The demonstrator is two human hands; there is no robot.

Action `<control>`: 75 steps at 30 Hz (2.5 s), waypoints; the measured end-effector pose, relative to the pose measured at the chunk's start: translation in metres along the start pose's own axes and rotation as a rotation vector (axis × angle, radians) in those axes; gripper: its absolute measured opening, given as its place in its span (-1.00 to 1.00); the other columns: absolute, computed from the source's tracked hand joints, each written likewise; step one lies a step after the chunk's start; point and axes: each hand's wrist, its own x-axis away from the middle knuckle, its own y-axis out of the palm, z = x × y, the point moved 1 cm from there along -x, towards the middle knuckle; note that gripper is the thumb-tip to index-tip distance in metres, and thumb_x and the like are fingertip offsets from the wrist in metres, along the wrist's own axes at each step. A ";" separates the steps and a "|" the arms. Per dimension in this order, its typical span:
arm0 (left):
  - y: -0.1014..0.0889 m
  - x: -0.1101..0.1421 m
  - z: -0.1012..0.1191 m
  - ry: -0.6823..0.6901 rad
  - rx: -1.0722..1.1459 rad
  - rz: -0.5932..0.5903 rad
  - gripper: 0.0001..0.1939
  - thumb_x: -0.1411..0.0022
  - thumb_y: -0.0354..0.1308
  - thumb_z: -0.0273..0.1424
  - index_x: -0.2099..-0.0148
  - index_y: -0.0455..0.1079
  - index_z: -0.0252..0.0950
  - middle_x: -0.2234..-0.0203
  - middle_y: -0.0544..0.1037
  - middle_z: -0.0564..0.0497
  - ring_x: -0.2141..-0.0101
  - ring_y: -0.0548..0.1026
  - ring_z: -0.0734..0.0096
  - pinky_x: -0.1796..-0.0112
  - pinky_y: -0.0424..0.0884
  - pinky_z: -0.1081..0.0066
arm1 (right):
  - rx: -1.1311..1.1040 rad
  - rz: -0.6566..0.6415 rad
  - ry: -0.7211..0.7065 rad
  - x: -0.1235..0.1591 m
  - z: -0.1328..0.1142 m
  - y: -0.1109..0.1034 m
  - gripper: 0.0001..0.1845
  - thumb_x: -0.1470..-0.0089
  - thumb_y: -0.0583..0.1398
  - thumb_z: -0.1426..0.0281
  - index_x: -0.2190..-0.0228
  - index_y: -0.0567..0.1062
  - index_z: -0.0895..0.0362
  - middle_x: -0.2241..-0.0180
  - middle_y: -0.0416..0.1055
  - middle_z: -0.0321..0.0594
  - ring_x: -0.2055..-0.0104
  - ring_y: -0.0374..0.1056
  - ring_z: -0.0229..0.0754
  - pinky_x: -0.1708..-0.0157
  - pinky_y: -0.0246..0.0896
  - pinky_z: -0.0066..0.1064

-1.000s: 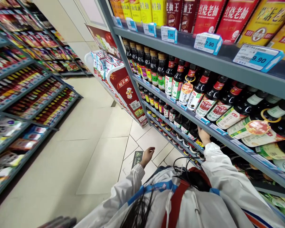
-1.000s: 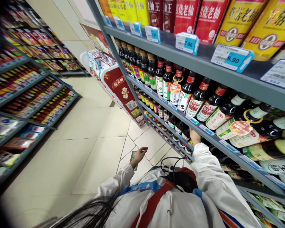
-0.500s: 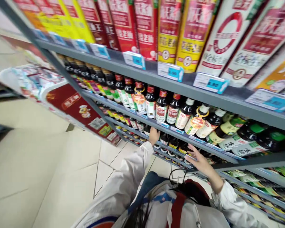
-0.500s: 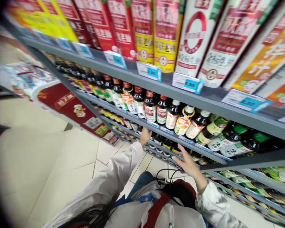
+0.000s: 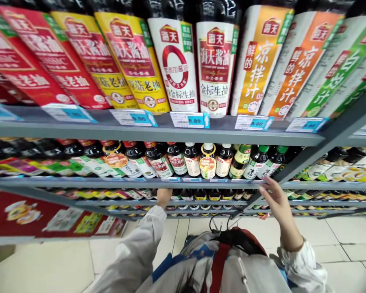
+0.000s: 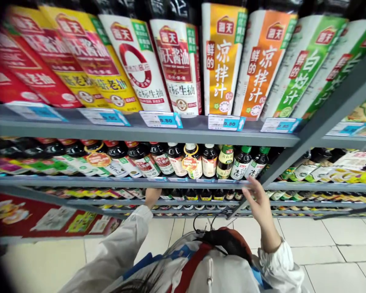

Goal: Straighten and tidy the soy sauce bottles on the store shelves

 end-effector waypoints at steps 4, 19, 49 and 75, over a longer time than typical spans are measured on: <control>-0.005 0.029 0.012 0.033 -0.003 0.046 -0.58 -0.38 -0.07 -0.37 -0.13 0.42 -0.48 -0.01 0.58 -0.36 -0.18 0.45 -0.09 -0.19 0.34 0.07 | 0.128 0.345 -0.226 -0.024 -0.045 -0.015 -0.46 -0.20 0.28 0.09 -0.12 0.46 0.07 -0.12 0.46 0.01 -0.12 0.45 0.03 -0.14 0.41 -0.02; -0.194 0.129 0.318 1.144 0.501 0.317 -0.46 -0.50 -0.07 -0.37 -0.45 0.06 -0.35 -0.37 0.24 -0.25 -0.37 0.22 0.17 -0.34 0.24 0.16 | 1.021 0.432 -0.235 -0.111 -0.099 -0.006 -0.66 -0.31 0.02 0.32 0.07 0.43 0.28 0.14 0.45 0.20 0.11 0.41 0.17 0.14 0.32 -0.11; -0.190 0.116 0.395 0.672 0.264 0.309 -0.64 -0.48 0.02 -0.33 -0.15 0.30 -0.51 0.20 0.63 -0.36 0.21 0.66 0.07 0.24 0.53 0.33 | 1.069 0.486 -0.241 -0.115 -0.101 -0.005 -0.71 -0.30 0.08 0.32 0.11 0.45 0.26 0.20 0.43 0.09 0.30 0.43 0.02 0.34 0.28 -0.27; -0.194 0.101 0.260 0.900 0.415 0.657 -0.56 -0.47 -0.12 -0.46 -0.33 0.23 -0.36 -0.26 0.37 -0.24 -0.27 0.33 0.16 -0.27 0.31 0.18 | 0.738 0.096 -0.350 -0.107 -0.119 0.075 -0.57 -0.27 0.10 0.18 0.01 0.42 0.26 0.39 0.52 -0.01 0.33 0.46 0.12 0.33 0.25 -0.24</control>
